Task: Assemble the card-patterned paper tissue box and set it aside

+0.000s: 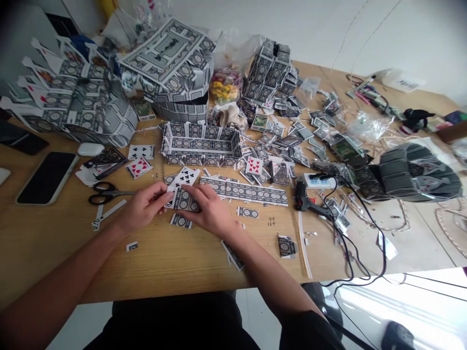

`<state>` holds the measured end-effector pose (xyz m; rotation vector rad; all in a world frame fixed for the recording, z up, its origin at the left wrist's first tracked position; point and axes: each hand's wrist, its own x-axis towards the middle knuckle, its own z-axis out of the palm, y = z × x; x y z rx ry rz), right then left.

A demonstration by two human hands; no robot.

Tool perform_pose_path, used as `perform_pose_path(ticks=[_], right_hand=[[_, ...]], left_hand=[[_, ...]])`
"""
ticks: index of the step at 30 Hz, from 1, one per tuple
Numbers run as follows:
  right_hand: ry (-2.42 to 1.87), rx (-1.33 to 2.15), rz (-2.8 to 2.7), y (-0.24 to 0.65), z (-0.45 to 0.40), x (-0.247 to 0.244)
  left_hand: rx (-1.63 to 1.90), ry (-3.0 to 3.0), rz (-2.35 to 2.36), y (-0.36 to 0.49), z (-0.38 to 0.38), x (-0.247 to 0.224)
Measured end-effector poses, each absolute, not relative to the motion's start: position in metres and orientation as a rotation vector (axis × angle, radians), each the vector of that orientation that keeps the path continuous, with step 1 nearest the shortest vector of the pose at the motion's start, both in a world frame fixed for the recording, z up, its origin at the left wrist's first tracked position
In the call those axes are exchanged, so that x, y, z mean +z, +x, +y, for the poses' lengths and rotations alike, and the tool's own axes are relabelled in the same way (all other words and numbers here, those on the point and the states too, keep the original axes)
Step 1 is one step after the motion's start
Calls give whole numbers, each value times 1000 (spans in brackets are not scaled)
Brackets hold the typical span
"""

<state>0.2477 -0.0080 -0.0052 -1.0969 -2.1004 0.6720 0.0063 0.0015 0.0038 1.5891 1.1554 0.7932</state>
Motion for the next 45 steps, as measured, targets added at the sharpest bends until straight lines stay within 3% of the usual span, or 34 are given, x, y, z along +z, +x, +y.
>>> perform_pose_path(ticks=[28,32,39,45], right_hand=[[-1091,746,-2075,251,-5,-4],[-1094,906,-1926,250,-3,-4],[-1142,1484,-1350,247,5,-7],[-1174,1436,-1065,253,13,1]], left_hand=[[803,1467,1089,4,3,-2],[824,1389,1087,5,3,-1],[843,1394,1105,6,0,-3],[958,1960,1235,1,5,2]])
